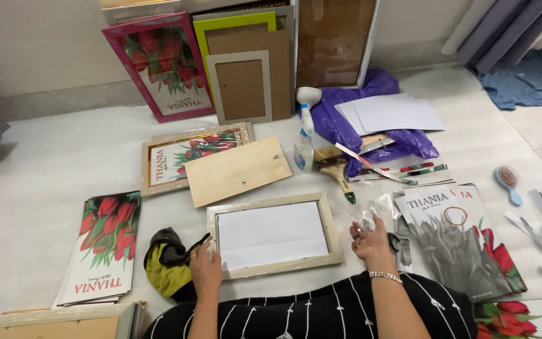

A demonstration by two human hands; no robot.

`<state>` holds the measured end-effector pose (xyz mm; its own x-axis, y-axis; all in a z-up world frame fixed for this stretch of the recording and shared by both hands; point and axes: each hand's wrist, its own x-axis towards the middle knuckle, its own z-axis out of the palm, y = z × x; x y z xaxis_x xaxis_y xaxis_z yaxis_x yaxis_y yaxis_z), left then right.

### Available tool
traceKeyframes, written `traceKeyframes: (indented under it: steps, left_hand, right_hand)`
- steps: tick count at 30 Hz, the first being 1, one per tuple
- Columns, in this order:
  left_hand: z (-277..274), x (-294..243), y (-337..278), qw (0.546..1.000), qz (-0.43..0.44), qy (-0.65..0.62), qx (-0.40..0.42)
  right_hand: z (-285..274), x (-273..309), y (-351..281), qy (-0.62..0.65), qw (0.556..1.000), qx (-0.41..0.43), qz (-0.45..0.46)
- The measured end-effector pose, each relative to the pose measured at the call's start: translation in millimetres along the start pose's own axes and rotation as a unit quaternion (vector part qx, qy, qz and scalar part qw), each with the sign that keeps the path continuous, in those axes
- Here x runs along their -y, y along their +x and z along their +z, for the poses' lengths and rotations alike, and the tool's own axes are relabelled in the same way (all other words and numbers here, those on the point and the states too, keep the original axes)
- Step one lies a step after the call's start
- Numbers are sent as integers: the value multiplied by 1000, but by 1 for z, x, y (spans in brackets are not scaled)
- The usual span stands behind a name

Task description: Cleaning a picture frame with a brush and cloth before inserting a paper liner and wooden backing board.

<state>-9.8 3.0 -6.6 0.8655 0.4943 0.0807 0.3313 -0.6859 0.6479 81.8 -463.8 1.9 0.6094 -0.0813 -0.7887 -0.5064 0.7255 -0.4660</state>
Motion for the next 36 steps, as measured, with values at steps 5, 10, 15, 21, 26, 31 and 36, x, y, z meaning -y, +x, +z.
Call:
traceKeyframes:
  steps: [5, 10, 15, 21, 26, 31, 36]
  left_hand:
    - [4, 0, 2, 1000, -13, 23, 16]
    - [1, -3, -1, 999, -17, 20, 19]
    - [-2, -9, 2, 1000, -14, 11, 19]
    - [-31, -59, 7, 859, -267, -376, 222]
    - [-31, -61, 5, 831, -283, -393, 273]
    - [-29, -65, 8, 835, -269, -395, 271]
    - [-10, -43, -1, 938, -106, -179, 277]
  right_hand:
    - [26, -5, -40, 10, 969, 100, -224]
    - [77, -11, -118, 19, 938, 186, -291]
    - [108, -60, -135, -446, 685, 165, -552]
    - [136, -150, -148, -764, 426, 320, -364]
    - [123, -177, -154, -724, 396, 411, -389]
    - [120, -157, -131, -708, 432, 335, -446]
    - [108, -103, -98, -583, 648, 35, -489]
